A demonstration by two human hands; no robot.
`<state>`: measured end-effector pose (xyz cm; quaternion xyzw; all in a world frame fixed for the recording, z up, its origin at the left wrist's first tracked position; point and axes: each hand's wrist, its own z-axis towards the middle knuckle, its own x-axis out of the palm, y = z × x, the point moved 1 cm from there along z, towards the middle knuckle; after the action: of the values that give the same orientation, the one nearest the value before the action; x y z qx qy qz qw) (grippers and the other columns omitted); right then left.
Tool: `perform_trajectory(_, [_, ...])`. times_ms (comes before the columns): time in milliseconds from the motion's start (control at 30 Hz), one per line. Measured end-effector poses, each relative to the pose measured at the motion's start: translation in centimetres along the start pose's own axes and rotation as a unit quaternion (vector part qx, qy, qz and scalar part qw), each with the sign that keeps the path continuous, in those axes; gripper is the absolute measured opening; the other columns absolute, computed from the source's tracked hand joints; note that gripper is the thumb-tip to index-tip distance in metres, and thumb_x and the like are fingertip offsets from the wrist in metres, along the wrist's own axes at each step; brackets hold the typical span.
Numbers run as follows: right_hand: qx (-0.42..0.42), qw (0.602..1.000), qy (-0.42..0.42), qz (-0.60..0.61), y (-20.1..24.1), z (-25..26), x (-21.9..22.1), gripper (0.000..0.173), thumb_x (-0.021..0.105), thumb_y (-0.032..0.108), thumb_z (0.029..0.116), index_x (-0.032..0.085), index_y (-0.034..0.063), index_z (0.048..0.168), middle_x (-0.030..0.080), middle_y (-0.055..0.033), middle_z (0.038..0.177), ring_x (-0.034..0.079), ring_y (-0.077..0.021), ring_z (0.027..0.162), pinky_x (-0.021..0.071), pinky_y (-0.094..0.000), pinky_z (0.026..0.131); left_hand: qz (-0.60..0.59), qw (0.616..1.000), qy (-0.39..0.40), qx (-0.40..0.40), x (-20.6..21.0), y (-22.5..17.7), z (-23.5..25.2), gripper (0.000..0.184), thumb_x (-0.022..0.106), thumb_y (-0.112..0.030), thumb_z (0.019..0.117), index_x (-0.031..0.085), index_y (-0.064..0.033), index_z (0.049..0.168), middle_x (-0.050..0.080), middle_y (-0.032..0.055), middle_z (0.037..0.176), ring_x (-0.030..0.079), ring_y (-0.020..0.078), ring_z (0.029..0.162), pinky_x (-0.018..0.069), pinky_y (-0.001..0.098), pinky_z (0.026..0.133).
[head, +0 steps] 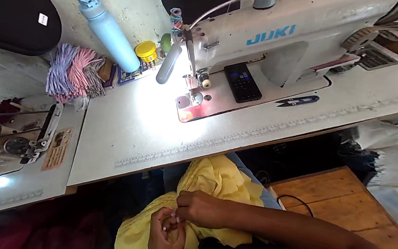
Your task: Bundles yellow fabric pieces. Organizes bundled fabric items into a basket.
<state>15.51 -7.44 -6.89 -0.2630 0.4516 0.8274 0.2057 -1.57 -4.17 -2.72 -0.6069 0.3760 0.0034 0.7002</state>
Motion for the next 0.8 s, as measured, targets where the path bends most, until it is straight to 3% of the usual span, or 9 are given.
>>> perform_trajectory(167, [0.007,1.000,0.021,0.010,-0.3,0.4,-0.3,0.010,0.062,0.000,0.0947,0.072,-0.0019,0.094,0.065,-0.0172,0.089,0.066,-0.0329,0.088,0.0575,-0.0382,0.077,0.139,0.986,-0.060,0.063,0.9,-1.3,-0.4,0.035,0.078,0.002,0.0793,0.061,0.0134,0.107,0.061,0.0275,0.112,0.070,0.0200,0.083,0.0609,0.0290,0.072])
perform_trajectory(300, [-0.007,1.000,0.004,0.018,-0.9,0.4,-0.6,0.012,0.060,0.000,0.0959,0.072,-0.0004,0.096,0.064,-0.0155,0.089,0.065,-0.0301,0.088,0.0559,-0.0355,0.079,0.147,0.980,-0.118,0.063,1.9,-1.5,-0.4,0.023,0.079,0.000,0.0770,0.065,0.0099,0.092,0.061,0.0254,0.112,0.069,0.0155,0.081,0.0594,0.0232,0.069])
perform_trajectory(433, [-0.028,0.997,-0.043,-0.056,-0.7,0.0,-0.2,0.012,0.061,0.007,0.0963,0.069,0.0021,0.088,0.062,-0.0112,0.081,0.064,-0.0258,0.080,0.0558,-0.0308,0.072,0.150,0.975,-0.157,0.056,2.3,-0.7,-0.2,0.016,0.077,0.000,0.0787,0.066,0.0079,0.087,0.059,0.0259,0.115,0.069,0.0163,0.081,0.0597,0.0244,0.066])
perform_trajectory(533, [-0.016,0.997,-0.048,-0.060,-0.8,-0.1,0.2,0.011,0.062,0.007,0.0953,0.070,0.0026,0.089,0.063,-0.0108,0.081,0.064,-0.0252,0.079,0.0561,-0.0302,0.072,0.151,0.975,-0.150,0.058,2.1,0.2,0.3,0.012,0.076,-0.001,0.0776,0.068,0.0037,0.084,0.063,0.0199,0.104,0.069,0.0159,0.080,0.0597,0.0244,0.064])
perform_trajectory(600, [0.042,0.999,-0.007,0.034,-1.1,-0.1,-0.5,0.013,0.062,0.005,0.0943,0.073,-0.0004,0.095,0.067,-0.0159,0.088,0.068,-0.0288,0.087,0.0576,-0.0356,0.079,0.148,0.977,-0.141,0.059,2.1,0.2,0.5,0.010,0.076,-0.002,0.0792,0.070,0.0017,0.087,0.065,0.0165,0.100,0.069,0.0127,0.078,0.0594,0.0223,0.064])
perform_trajectory(667, [0.139,0.971,0.079,0.179,-1.7,0.5,-2.1,0.017,0.061,0.003,0.0961,0.075,-0.0047,0.101,0.068,-0.0201,0.098,0.066,-0.0282,0.094,0.0542,-0.0385,0.086,0.133,0.979,-0.141,0.065,2.4,0.2,0.6,0.011,0.076,-0.003,0.0821,0.070,0.0021,0.089,0.065,0.0171,0.102,0.069,0.0123,0.079,0.0597,0.0218,0.066])
perform_trajectory(800, [0.269,0.877,0.177,0.356,-3.0,1.6,-3.3,0.014,0.059,0.006,0.0986,0.070,-0.0032,0.099,0.062,-0.0060,0.103,0.056,-0.0045,0.095,0.0465,-0.0192,0.086,0.135,0.974,-0.135,0.125,2.5,1.1,0.6,0.005,0.072,-0.003,0.0871,0.070,0.0022,0.087,0.066,0.0169,0.102,0.068,0.0133,0.079,0.0586,0.0206,0.070])
